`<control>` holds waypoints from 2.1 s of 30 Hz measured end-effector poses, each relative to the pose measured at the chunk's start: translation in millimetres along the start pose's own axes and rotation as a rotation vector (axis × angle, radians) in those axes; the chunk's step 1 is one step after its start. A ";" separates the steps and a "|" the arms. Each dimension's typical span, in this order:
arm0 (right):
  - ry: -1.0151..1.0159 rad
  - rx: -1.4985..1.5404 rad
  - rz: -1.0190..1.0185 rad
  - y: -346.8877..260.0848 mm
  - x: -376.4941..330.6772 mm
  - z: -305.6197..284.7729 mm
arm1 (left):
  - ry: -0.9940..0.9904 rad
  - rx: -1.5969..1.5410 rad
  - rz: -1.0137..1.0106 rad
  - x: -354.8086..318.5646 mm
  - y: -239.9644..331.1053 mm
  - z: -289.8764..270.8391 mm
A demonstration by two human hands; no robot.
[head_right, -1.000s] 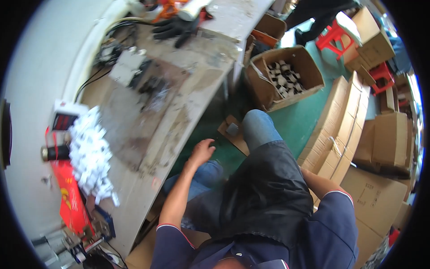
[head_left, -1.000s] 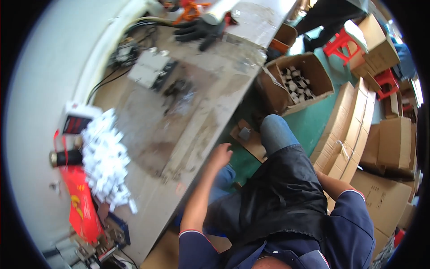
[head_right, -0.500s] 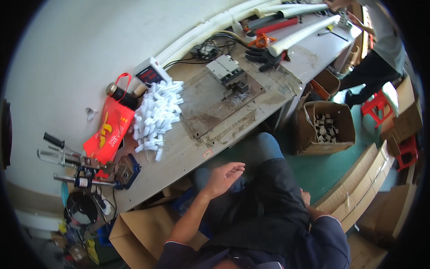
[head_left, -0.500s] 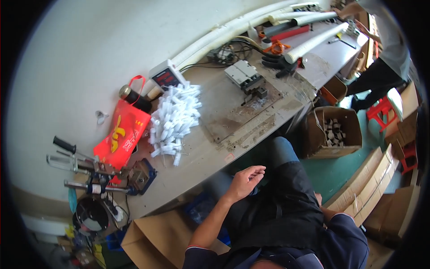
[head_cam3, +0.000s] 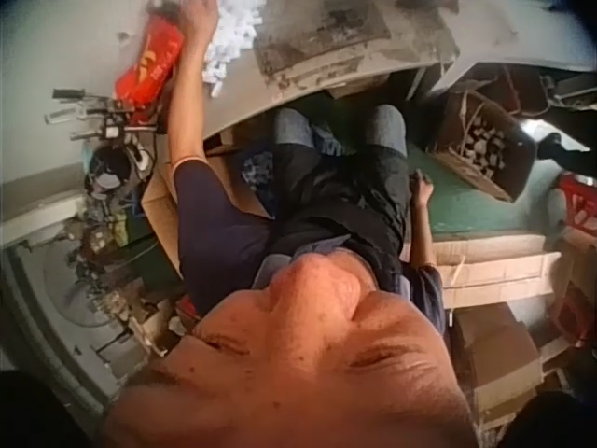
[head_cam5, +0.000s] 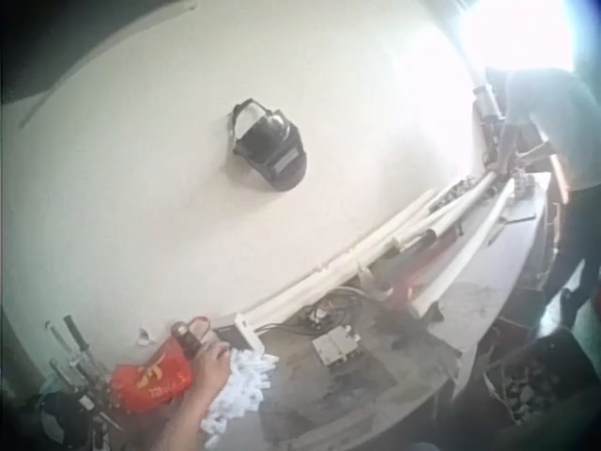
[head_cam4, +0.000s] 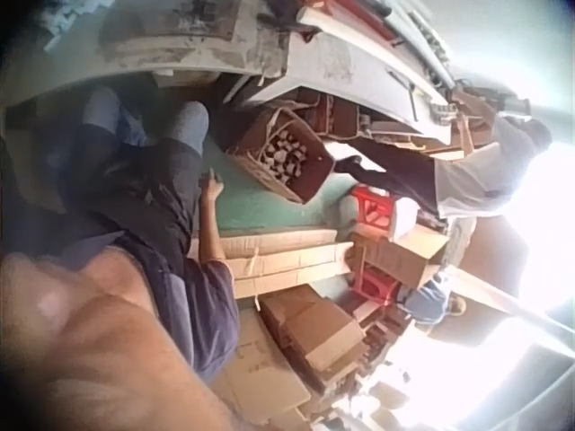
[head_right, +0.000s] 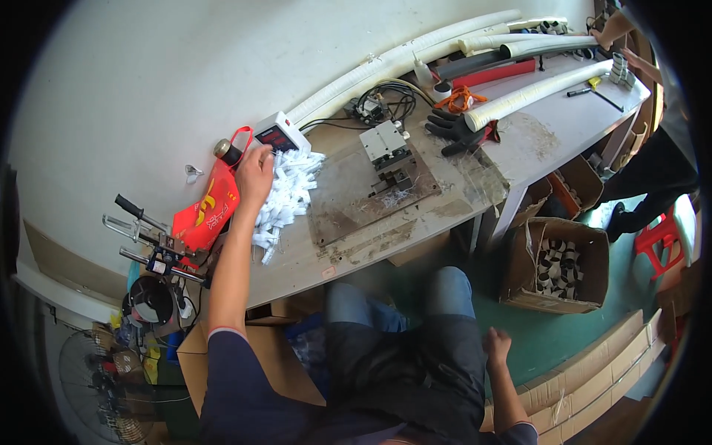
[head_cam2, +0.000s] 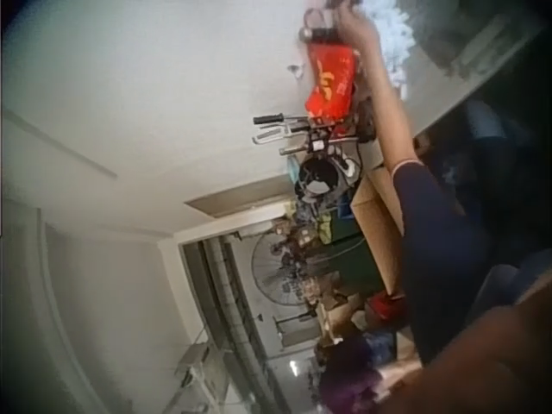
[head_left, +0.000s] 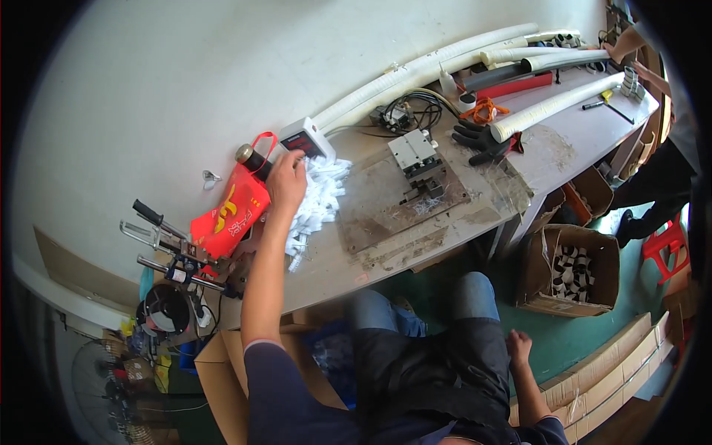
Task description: The recorder is assembling small white brushes by inserting bristles into plastic holders using a manual press jig in a workshop environment.
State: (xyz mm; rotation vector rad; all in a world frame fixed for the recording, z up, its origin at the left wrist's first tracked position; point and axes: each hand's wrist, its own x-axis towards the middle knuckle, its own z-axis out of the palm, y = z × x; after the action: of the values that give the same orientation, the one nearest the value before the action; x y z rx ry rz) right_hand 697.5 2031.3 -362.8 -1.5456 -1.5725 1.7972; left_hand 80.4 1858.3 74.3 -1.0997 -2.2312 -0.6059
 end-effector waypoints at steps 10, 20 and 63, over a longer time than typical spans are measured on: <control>0.025 -0.263 -0.858 -197.1 -46.1 81.3 | 0.062 0.295 -0.181 103.5 -29.1 152.2; -0.013 -0.323 -0.960 -216.3 -36.4 108.1 | 0.196 0.404 -0.272 114.7 -26.4 165.7; 0.513 -0.457 -1.274 -369.2 63.9 175.3 | 0.072 -0.379 -0.401 -214.6 4.6 22.0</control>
State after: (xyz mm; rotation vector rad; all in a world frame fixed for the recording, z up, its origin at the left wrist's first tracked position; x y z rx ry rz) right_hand 378.6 2121.1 -115.2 -0.6355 -1.9881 0.3440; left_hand 184.5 1754.8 -84.0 -0.7786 -2.3461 -1.2564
